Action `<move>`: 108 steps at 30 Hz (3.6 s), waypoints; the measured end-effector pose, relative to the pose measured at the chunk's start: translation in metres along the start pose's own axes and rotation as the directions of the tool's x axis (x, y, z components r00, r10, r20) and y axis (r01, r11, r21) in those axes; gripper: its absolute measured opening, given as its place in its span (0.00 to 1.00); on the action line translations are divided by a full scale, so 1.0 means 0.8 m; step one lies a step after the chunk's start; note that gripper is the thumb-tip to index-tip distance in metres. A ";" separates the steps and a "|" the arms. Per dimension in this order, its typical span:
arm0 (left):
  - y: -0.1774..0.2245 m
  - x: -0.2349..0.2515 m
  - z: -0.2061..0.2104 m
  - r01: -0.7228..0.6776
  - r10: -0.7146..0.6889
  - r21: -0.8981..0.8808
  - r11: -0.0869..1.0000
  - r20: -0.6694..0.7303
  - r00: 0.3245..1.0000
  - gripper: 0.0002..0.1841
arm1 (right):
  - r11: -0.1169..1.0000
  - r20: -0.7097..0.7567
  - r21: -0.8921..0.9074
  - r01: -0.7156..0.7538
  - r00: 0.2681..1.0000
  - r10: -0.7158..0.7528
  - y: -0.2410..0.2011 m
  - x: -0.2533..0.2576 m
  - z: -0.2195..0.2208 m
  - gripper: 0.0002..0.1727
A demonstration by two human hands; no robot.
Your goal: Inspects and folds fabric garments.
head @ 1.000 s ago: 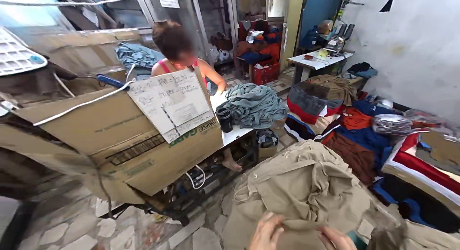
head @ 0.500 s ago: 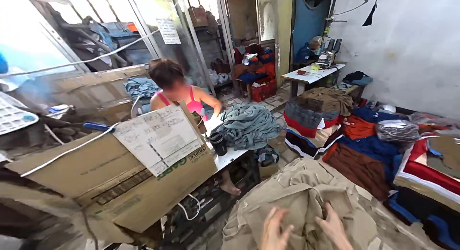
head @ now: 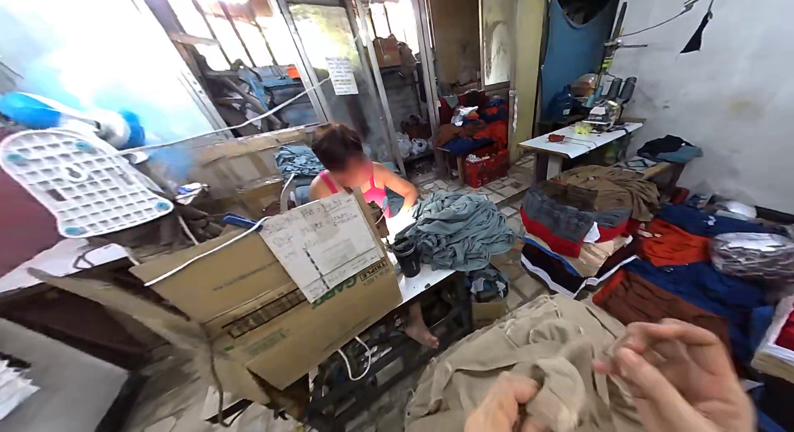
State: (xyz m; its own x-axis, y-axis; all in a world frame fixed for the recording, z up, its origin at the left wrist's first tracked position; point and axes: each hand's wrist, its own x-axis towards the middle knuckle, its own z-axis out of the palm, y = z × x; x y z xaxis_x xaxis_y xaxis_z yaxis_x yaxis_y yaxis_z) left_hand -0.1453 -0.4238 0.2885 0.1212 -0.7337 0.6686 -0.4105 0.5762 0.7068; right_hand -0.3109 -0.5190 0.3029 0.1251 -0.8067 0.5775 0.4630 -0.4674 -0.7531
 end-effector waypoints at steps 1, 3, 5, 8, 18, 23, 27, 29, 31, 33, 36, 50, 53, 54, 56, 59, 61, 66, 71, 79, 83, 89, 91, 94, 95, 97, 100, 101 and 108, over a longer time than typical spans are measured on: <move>0.012 0.004 -0.007 -0.008 0.008 -0.053 0.999 -0.002 1.000 0.08 | 0.998 0.142 -0.006 0.065 0.988 -0.063 -0.008 0.007 0.000 0.22; 0.030 0.017 -0.019 -0.013 0.011 -0.110 0.994 -0.016 1.000 0.09 | 0.990 0.443 -0.108 0.090 0.896 -0.033 -0.015 0.012 0.005 0.31; 0.036 0.036 -0.031 -0.005 0.004 -0.099 0.995 -0.015 1.000 0.10 | 0.973 0.593 -0.222 0.060 0.801 0.085 -0.013 0.005 0.016 0.29; 0.003 0.056 -0.051 0.031 -0.015 -0.133 0.991 0.117 0.993 0.17 | 0.958 0.564 -0.287 -0.005 0.807 0.174 -0.001 0.007 0.019 0.09; -0.060 0.036 -0.105 0.086 -0.161 0.457 0.885 0.127 0.979 0.07 | 0.969 0.224 -0.233 -0.085 0.965 0.139 -0.004 0.039 0.001 0.10; -0.033 0.039 -0.134 0.016 -0.032 0.455 0.890 0.026 0.999 0.09 | 0.985 0.204 -0.163 -0.058 0.975 0.092 -0.011 0.052 -0.017 0.09; -0.020 0.036 -0.120 -0.054 0.006 0.291 0.955 0.165 0.986 0.11 | 0.781 0.225 -0.590 0.205 0.971 -0.085 0.003 0.064 -0.053 0.09; -0.031 0.020 -0.096 -0.087 0.010 0.266 0.960 0.280 0.960 0.13 | 0.646 0.414 -0.683 0.341 0.909 -0.043 0.015 0.056 -0.064 0.17; -0.048 0.003 -0.068 -0.100 0.011 0.208 0.973 0.392 0.920 0.13 | 0.708 0.614 -0.616 0.345 0.773 0.158 0.012 0.027 -0.042 0.30; -0.058 -0.014 -0.047 -0.090 0.030 0.105 0.990 0.475 0.880 0.12 | 0.779 0.679 -0.607 0.158 0.612 0.405 0.013 -0.019 -0.011 0.31; -0.057 -0.036 -0.043 0.070 -0.048 -0.014 0.997 0.599 0.799 0.21 | 0.842 0.730 -0.480 -0.246 0.422 0.538 0.056 -0.074 -0.024 0.14; 0.028 0.031 -0.085 -0.121 -0.877 0.924 0.364 0.384 0.290 0.28 | 0.140 0.272 -0.922 0.360 0.348 0.897 -0.013 -0.015 0.023 0.44; 0.045 0.055 -0.095 -0.171 -0.865 0.927 0.335 0.374 0.333 0.30 | 0.190 0.406 -0.875 0.446 0.459 0.791 -0.026 0.006 0.028 0.49; 0.049 0.061 -0.097 -0.185 -0.865 0.927 0.327 0.373 0.336 0.31 | 0.190 0.425 -0.863 0.468 0.470 0.773 -0.029 0.012 0.030 0.49; 0.056 0.073 -0.100 -0.210 -0.875 0.929 0.303 0.359 0.325 0.33 | 0.171 0.443 -0.846 0.505 0.487 0.753 -0.036 0.023 0.036 0.48; 0.080 0.091 -0.109 -0.222 -0.847 0.939 0.262 0.334 0.413 0.34 | 0.120 0.513 -0.824 0.554 0.638 0.575 -0.052 0.039 0.041 0.43; 0.097 0.092 -0.126 -0.314 -0.554 0.928 0.200 0.371 0.745 0.31 | 0.047 0.610 -0.779 0.625 0.740 0.284 -0.070 0.060 0.038 0.41; 0.124 0.108 -0.120 -0.396 -0.298 0.907 0.145 0.421 0.857 0.33 | 0.003 0.656 -0.744 0.668 0.730 0.189 -0.110 0.076 0.044 0.38; 0.119 0.127 -0.097 -0.268 -0.760 0.905 0.330 0.423 0.493 0.32 | 0.126 0.484 -0.846 0.518 0.646 0.591 -0.103 0.063 0.034 0.43; 0.100 0.127 -0.077 -0.300 -0.802 0.881 0.366 0.462 0.377 0.33 | 0.191 0.383 -0.874 0.447 0.392 0.836 -0.090 0.070 0.015 0.58; 0.102 0.131 -0.066 -0.289 -0.826 0.895 0.340 0.431 0.363 0.34 | 0.156 0.341 -0.883 0.442 0.378 0.861 -0.084 0.074 0.014 0.58; 0.098 0.138 -0.056 -0.297 -0.820 0.904 0.307 0.410 0.399 0.33 | 0.095 0.297 -0.890 0.446 0.408 0.863 -0.079 0.083 0.014 0.58; 0.097 0.139 -0.053 -0.294 -0.819 0.906 0.304 0.406 0.406 0.33 | 0.093 0.298 -0.890 0.447 0.415 0.860 -0.079 0.083 0.012 0.57; 0.095 0.139 -0.049 -0.296 -0.812 0.904 0.308 0.412 0.413 0.33 | 0.074 0.280 -0.893 0.445 0.417 0.865 -0.082 0.084 0.011 0.56; 0.094 0.138 -0.048 -0.298 -0.809 0.903 0.310 0.415 0.416 0.33 | 0.071 0.279 -0.892 0.446 0.421 0.863 -0.082 0.083 0.009 0.56; 0.092 0.137 -0.046 -0.295 -0.802 0.901 0.319 0.423 0.422 0.34 | 0.066 0.273 -0.896 0.440 0.427 0.862 -0.082 0.082 0.007 0.56; 0.089 0.139 -0.042 -0.262 -0.777 0.903 0.340 0.427 0.463 0.31 | 0.033 0.247 -0.906 0.421 0.464 0.851 -0.085 0.088 0.004 0.54; 0.088 0.142 -0.041 -0.238 -0.766 0.907 0.347 0.421 0.486 0.29 | 0.029 0.265 -0.907 0.419 0.518 0.814 -0.084 0.091 0.001 0.51; -0.028 0.094 -0.014 -0.186 -0.180 0.885 0.427 0.284 0.942 0.13 | 0.021 0.474 -0.881 0.474 0.880 0.015 0.020 0.064 -0.045 0.12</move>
State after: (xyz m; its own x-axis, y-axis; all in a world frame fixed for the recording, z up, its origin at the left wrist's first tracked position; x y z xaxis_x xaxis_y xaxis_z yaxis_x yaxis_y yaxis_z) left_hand -0.1167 -0.4877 0.3261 -0.0691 -0.8971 0.4365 -0.9976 0.0634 -0.0274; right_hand -0.3286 -0.5809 0.3088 0.5331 -0.5462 0.6462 -0.7036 -0.7104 -0.0200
